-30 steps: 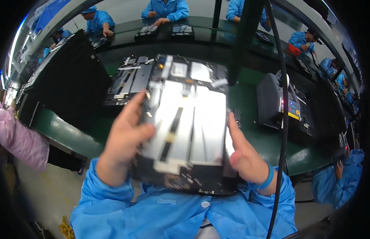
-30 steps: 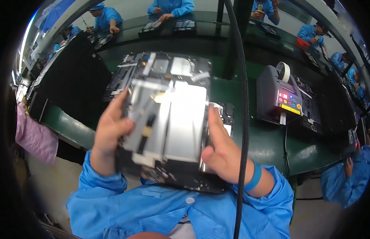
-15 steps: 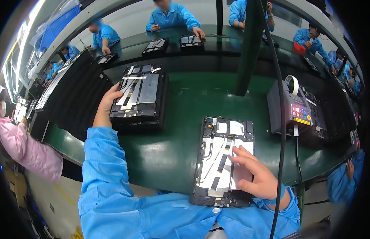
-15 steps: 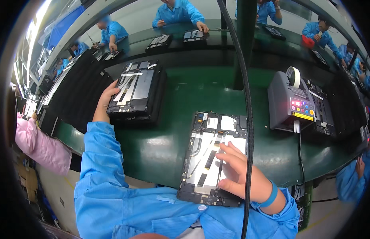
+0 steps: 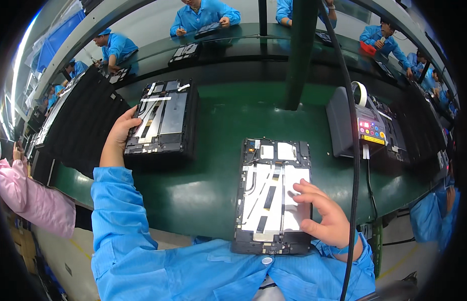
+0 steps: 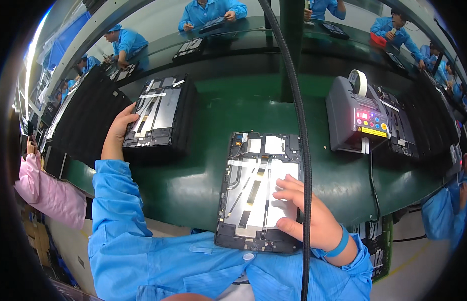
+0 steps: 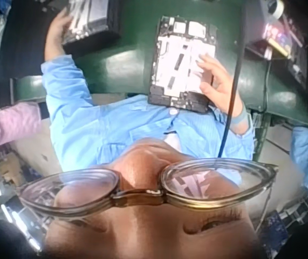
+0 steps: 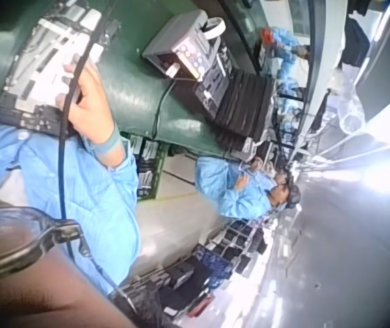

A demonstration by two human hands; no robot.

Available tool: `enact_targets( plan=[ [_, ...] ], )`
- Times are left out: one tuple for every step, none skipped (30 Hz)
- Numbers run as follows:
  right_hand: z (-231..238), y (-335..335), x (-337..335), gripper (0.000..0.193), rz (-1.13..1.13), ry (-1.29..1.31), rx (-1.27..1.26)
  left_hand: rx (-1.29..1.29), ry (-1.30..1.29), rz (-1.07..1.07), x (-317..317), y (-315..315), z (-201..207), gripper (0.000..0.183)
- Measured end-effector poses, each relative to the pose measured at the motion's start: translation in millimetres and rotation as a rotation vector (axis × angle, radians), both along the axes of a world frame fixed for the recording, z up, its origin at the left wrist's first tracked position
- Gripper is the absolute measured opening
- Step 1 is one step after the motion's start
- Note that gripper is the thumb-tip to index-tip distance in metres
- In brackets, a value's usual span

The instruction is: The person repeatedly applies small white adhesive strips to the internal components of a rectangular electronic device. They peel backing from the strips, position them precisely on specific areas, and then place the device into a stack. The process is repeated for multiple units throughout the clip.

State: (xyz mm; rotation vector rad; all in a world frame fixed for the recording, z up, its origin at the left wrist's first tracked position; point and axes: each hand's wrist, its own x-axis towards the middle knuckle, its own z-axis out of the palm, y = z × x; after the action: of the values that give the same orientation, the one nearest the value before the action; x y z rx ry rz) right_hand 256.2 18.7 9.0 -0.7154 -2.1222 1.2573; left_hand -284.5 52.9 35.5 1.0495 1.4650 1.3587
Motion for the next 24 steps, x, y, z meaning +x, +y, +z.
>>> enact_targets(
  plan=[
    [-0.3, -1.3, 1.7, 0.049, -0.001, -0.005, 0.011, -0.041, 0.033, 0.024, 4.5, -0.9, 3.5, 0.065],
    [-0.8, -3.1, 3.3, 0.047, -0.006, 0.004, 0.007, -0.055, 0.056, 0.062, 12.7, -2.2, 8.4, 0.061],
    [-1.7, -5.2, 4.8, 0.046, -0.013, 0.013, 0.003, -0.096, 0.14, 0.092, 15.2, -2.9, 13.8, 0.06],
    [-1.5, -7.4, 8.8, 0.045, -0.03, 0.013, 0.001, -0.133, 0.216, 0.112, 18.5, 1.1, 16.4, 0.06],
    [-3.4, -8.5, 12.0, 0.044, -0.06, 0.05, -0.021, -0.17, 0.293, 0.13, 20.0, 6.2, 17.1, 0.059],
    [-7.7, -8.0, 13.9, 0.043, -0.093, 0.086, -0.041, -0.161, 0.281, 0.131, 12.3, 10.9, 14.6, 0.056],
    [-12.3, -6.8, 19.0, 0.042, -0.131, 0.12, -0.064, -0.166, 0.383, 0.168, 11.8, 11.3, 17.2, 0.051],
    [-19.2, -4.9, 23.4, 0.037, -0.215, 0.141, -0.047, -0.173, 0.398, 0.174, 15.4, 11.8, 18.9, 0.046],
    [-16.6, -2.6, 27.7, 0.035, -0.266, 0.18, -0.059, -0.181, 0.358, 0.137, 9.8, 10.0, 17.5, 0.044],
    [-16.3, 0.2, 30.2, 0.034, -0.369, 0.276, -0.098, -0.199, 0.364, 0.138, 1.4, 7.5, 14.4, 0.046],
    [-17.4, 4.1, 34.0, 0.033, -0.479, 0.371, -0.128, -0.2, 0.395, 0.129, -4.3, 7.7, 11.7, 0.048],
    [-24.2, 11.8, 43.2, 0.031, -0.591, 0.419, -0.225, -0.227, 0.435, 0.141, -2.9, 11.2, 11.9, 0.046],
    [-30.5, 20.4, 52.5, 0.029, -0.684, 0.483, -0.322, -0.219, 0.456, 0.188, -17.9, 13.6, 3.3, 0.041],
    [-28.6, 25.8, 59.2, 0.026, -0.749, 0.525, -0.33, -0.214, 0.438, 0.154, -5.7, 16.4, 6.1, 0.034],
    [-28.0, 32.4, 64.3, 0.022, -0.794, 0.554, -0.265, -0.225, 0.407, 0.151, -0.1, 18.2, 7.9, 0.028],
    [-32.6, 41.9, 70.6, 0.022, -0.852, 0.581, -0.228, -0.238, 0.392, 0.156, -1.9, 22.7, 6.2, 0.027],
    [-37.1, 51.6, 74.3, 0.022, -0.898, 0.606, -0.194, -0.254, 0.377, 0.171, -10.5, 24.6, 3.1, 0.025],
    [-37.9, 59.3, 79.7, 0.021, -0.986, 0.555, -0.223, -0.274, 0.378, 0.158, -14.8, 27.7, -0.8, 0.028],
    [-39.2, 68.8, 82.8, 0.021, -1.063, 0.507, -0.263, -0.297, 0.387, 0.156, -19.6, 27.1, -1.1, 0.03],
    [-38.0, 74.9, 84.8, 0.021, -1.138, 0.46, -0.295, -0.313, 0.391, 0.156, -25.0, 25.3, -1.0, 0.033],
    [-36.0, 80.8, 89.3, 0.021, -1.081, 0.467, -0.398, -0.26, 0.485, 0.218, -31.6, 25.1, -1.9, 0.034],
    [-36.6, 87.8, 94.9, 0.022, -1.023, 0.463, -0.511, -0.221, 0.579, 0.279, -35.9, 26.1, -6.6, 0.035],
    [-36.8, 94.4, 96.7, 0.023, -0.959, 0.459, -0.622, -0.181, 0.674, 0.343, -39.7, 23.8, -8.8, 0.037],
    [-36.8, 100.1, 93.7, 0.019, -0.926, 0.448, -0.63, -0.099, 0.756, 0.397, -43.3, 20.1, -7.8, 0.039]
  ],
)
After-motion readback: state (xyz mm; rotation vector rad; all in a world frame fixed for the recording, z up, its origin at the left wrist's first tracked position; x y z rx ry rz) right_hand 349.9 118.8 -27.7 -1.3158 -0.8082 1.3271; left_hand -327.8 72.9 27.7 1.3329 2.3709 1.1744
